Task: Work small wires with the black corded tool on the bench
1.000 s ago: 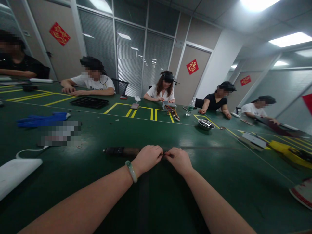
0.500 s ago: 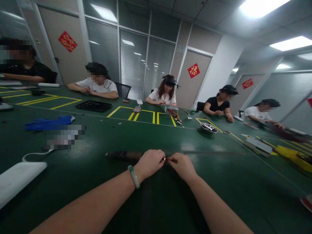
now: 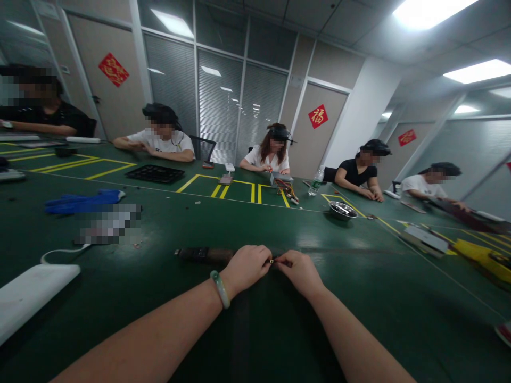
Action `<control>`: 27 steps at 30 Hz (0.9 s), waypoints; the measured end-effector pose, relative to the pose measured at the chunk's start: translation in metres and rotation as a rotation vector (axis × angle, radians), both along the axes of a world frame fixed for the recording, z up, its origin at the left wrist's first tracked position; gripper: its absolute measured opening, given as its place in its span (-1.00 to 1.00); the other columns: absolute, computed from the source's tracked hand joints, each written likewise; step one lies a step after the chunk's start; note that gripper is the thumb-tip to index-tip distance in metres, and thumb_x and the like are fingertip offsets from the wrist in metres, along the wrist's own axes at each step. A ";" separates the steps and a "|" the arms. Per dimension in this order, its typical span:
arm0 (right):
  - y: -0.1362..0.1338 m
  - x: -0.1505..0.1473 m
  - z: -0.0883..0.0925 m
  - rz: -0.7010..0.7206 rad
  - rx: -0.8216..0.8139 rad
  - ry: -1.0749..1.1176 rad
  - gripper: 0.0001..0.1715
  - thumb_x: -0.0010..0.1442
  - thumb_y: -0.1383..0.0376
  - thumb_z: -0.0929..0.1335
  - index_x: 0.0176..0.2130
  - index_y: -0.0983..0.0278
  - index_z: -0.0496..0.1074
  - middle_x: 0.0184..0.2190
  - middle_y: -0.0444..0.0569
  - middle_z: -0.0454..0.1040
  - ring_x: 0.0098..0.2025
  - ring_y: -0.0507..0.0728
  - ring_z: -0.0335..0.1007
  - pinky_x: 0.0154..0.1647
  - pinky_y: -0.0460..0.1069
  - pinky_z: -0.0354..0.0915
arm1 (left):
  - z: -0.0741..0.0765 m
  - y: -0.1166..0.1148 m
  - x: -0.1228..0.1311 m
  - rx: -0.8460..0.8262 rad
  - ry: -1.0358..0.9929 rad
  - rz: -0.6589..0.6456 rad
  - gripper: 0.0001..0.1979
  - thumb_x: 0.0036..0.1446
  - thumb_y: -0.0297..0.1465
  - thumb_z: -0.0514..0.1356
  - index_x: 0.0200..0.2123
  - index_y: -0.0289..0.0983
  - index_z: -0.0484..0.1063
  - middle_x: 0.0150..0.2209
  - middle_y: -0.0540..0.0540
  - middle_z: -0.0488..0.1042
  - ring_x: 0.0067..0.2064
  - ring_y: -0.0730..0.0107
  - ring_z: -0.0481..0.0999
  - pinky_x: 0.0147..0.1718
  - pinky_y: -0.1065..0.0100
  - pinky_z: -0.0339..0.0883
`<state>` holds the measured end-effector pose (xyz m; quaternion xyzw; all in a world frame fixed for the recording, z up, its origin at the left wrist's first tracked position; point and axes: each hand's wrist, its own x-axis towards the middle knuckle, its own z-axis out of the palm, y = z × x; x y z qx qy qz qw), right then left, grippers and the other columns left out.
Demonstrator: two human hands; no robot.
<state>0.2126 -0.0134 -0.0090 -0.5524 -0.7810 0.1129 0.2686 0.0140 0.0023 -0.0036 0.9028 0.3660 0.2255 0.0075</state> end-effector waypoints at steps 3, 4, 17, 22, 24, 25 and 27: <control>-0.001 -0.001 0.001 -0.005 0.009 -0.006 -0.88 0.14 0.26 0.37 -0.33 0.17 0.55 -0.39 -0.15 0.50 -0.35 0.03 0.38 -0.27 -0.07 0.24 | 0.002 -0.001 0.000 -0.003 0.006 0.007 -0.93 0.19 -0.39 0.14 -0.28 -0.25 0.40 -0.27 -0.03 0.45 -0.25 0.34 0.45 -0.27 0.32 0.28; -0.001 -0.002 0.001 -0.010 0.015 -0.008 -0.89 0.13 0.27 0.38 -0.33 0.17 0.55 -0.39 -0.15 0.50 -0.35 0.03 0.38 -0.27 -0.07 0.24 | 0.002 -0.001 0.000 -0.005 0.011 0.009 -0.93 0.20 -0.39 0.13 -0.28 -0.25 0.40 -0.27 -0.03 0.45 -0.25 0.34 0.45 -0.27 0.32 0.29; 0.003 -0.005 -0.007 -0.015 0.077 -0.111 -0.79 0.19 0.29 0.32 -0.21 0.14 0.55 -0.33 -0.11 0.49 -0.27 0.05 0.38 -0.22 -0.08 0.24 | -0.002 0.000 0.004 0.039 0.045 0.019 -0.94 0.20 -0.41 0.14 -0.28 -0.26 0.38 -0.28 -0.05 0.44 -0.24 0.30 0.44 -0.23 0.28 0.29; 0.004 -0.011 -0.001 -0.009 0.135 -0.324 -0.73 0.23 0.34 0.28 -0.16 0.10 0.54 -0.32 -0.08 0.46 -0.23 0.08 0.33 -0.15 -0.05 0.23 | 0.000 -0.003 0.003 0.041 0.064 0.025 -0.93 0.18 -0.42 0.15 -0.24 -0.26 0.36 -0.25 -0.06 0.44 -0.21 0.28 0.45 -0.21 0.26 0.30; 0.006 -0.013 0.001 0.017 0.178 -0.358 -0.71 0.23 0.38 0.26 -0.19 0.12 0.54 -0.24 -0.07 0.47 -0.16 0.10 0.31 -0.07 -0.02 0.21 | 0.001 -0.003 0.002 0.038 0.074 0.024 -0.93 0.17 -0.43 0.15 -0.25 -0.26 0.35 -0.24 -0.07 0.43 -0.20 0.27 0.45 -0.21 0.26 0.30; 0.007 -0.014 0.000 0.039 0.193 -0.359 -0.70 0.23 0.40 0.25 -0.20 0.14 0.53 -0.20 -0.06 0.48 -0.13 0.11 0.31 -0.03 -0.01 0.19 | 0.002 -0.003 0.002 0.036 0.077 0.023 -0.93 0.17 -0.43 0.15 -0.25 -0.26 0.35 -0.24 -0.07 0.43 -0.19 0.26 0.45 -0.21 0.26 0.30; 0.010 -0.015 -0.002 0.077 0.196 -0.346 -0.70 0.22 0.45 0.23 -0.21 0.20 0.51 -0.16 -0.05 0.48 -0.05 0.13 0.30 0.03 0.01 0.16 | 0.002 -0.003 0.001 0.026 0.071 0.025 -0.92 0.17 -0.43 0.15 -0.24 -0.25 0.33 -0.23 -0.07 0.42 -0.20 0.25 0.45 -0.21 0.24 0.31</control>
